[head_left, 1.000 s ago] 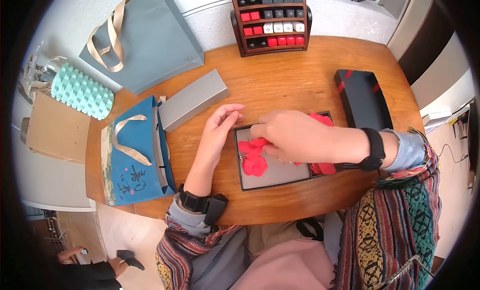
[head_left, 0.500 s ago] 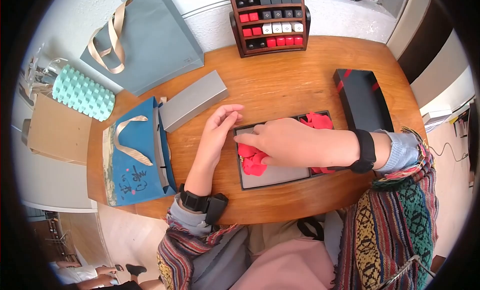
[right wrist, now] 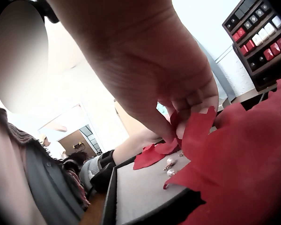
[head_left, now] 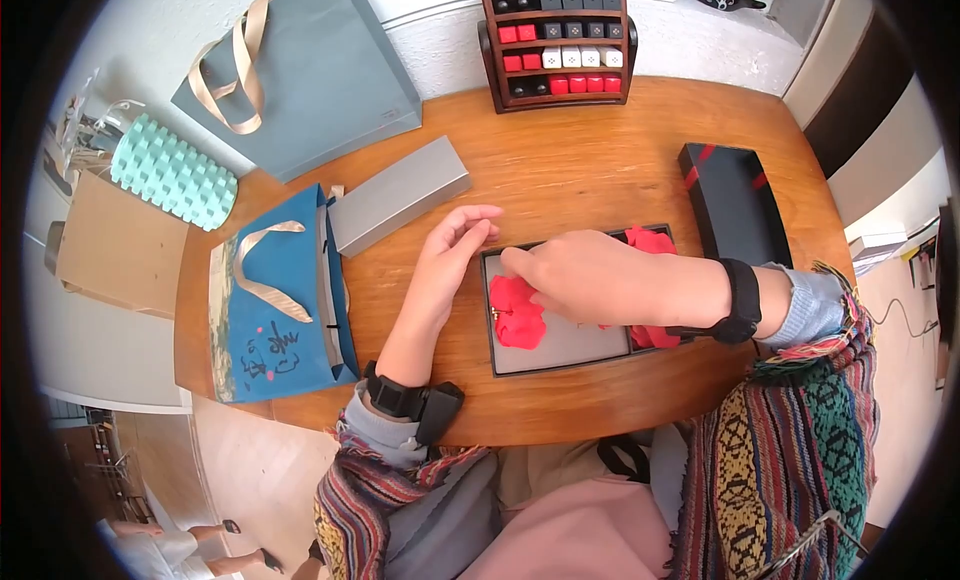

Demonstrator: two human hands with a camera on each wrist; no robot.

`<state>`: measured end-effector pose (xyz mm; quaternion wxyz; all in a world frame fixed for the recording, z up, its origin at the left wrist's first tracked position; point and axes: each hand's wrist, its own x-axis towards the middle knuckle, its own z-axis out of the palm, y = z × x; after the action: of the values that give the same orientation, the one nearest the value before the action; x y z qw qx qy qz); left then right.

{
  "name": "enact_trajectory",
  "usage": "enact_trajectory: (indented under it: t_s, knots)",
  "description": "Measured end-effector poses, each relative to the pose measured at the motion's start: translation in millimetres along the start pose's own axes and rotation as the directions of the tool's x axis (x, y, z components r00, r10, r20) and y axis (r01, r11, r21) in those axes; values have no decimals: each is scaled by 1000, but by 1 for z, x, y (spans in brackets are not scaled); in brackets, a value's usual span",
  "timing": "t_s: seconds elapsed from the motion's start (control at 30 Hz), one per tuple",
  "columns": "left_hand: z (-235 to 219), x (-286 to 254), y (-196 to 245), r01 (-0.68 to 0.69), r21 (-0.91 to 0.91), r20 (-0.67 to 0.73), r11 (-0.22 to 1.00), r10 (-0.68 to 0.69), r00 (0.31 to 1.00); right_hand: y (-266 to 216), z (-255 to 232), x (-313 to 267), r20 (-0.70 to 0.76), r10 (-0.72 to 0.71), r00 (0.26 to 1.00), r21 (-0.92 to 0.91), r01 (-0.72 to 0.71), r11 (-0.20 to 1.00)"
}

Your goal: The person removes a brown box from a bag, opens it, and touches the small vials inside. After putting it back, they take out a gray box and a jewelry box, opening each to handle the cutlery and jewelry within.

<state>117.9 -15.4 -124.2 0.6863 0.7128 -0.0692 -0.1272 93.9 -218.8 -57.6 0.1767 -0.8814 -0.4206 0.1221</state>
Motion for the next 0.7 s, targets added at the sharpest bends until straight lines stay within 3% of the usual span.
enact_trajectory:
  t_s: [0.1,0.2,0.3,0.4,0.5,0.6,0.7]
  knots:
    - [0,1,-1,3,14,-1,1000,-3,1000,1,7,8,68,10,998,13,-11,1000]
    - [-2,1,-1,31,-13,-11,999,-31,999,3,14,7,-71,-92,993,-20,91,996]
    - [-3,1,-2,16,-29,-2,999,-16,1000,7,14,6,-24,-77,997,-103,74,992]
    - [0,0,1,28,-8,-15,1000,-28,999,1,-5,-2,14,31,999,-56,-30,998]
    - [0,0,1,27,-5,-12,1000,-27,1000,-8,-17,-7,10,17,1000,-26,-17,1000]
    - [-1,1,0,0,10,6,1000,0,1000,-10,6,-8,-85,-157,984,-39,155,987]
    - [0,0,2,9,4,4,1000,-9,1000,-13,22,-8,-52,-234,971,-86,230,969]
